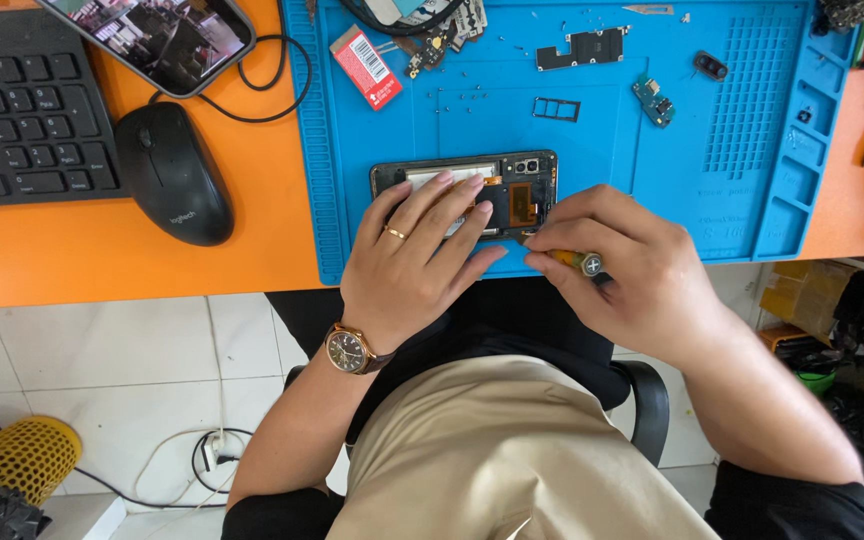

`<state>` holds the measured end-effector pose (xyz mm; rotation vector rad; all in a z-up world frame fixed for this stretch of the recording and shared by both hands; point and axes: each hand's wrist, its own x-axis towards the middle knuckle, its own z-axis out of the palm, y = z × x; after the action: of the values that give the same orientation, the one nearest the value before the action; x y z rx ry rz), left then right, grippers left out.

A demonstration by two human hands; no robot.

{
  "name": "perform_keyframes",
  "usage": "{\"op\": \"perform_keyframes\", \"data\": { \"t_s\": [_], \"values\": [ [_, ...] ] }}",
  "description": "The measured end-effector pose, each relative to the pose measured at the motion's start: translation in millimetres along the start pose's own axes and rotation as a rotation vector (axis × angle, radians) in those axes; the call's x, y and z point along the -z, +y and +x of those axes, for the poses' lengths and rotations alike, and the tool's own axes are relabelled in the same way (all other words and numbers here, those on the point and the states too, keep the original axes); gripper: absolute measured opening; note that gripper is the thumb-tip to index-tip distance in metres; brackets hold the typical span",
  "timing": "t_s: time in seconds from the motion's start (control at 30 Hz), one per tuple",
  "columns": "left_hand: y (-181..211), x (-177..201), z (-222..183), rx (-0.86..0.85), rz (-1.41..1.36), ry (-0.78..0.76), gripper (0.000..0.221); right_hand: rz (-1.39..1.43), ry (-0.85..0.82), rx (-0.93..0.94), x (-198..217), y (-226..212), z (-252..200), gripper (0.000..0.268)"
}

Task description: The person uses a screwdriver to remove screws from a disassembled smartphone placed on a blue mat. After removing several screws, the person sets the tool down and uses a computer keyboard and mouse.

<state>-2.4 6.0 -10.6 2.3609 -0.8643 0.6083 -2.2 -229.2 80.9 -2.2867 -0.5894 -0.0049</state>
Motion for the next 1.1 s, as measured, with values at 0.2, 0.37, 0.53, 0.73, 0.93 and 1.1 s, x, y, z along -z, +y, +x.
{"op": "perform_keyframes", "data": {
  "t_s": [0.2,0.37,0.53,0.73,0.93,1.1],
  "values": [
    [0.3,12.2,6.1,0.000,0.076,-0.106,0.034,-0.352,-0.271,0.128,24.7,-17.9,14.3,0.015],
    [-1.0,12.9,6.4,-0.015,0.075,-0.097,0.032,-0.850,-0.520,0.332,37.3,-27.8,20.4,0.027],
    [-0.9,12.7,5.4,-0.016,0.080,-0.105,0.033,-0.984,-0.484,0.305,31.8,-29.5,20.3,0.022],
    [-1.7,12.6,4.7,-0.006,0.080,-0.124,0.032,-1.007,-0.483,0.311,28.2,-30.7,17.4,0.023],
    [0.1,12.6,5.5,-0.003,0.069,-0.135,0.032,-1.028,-0.446,0.284,26.7,-29.5,14.5,0.034],
    [-0.9,11.8,6.2,-0.002,0.065,-0.148,0.032,-1.024,-0.425,0.209,24.1,-20.5,6.8,0.059]
  ]
}}
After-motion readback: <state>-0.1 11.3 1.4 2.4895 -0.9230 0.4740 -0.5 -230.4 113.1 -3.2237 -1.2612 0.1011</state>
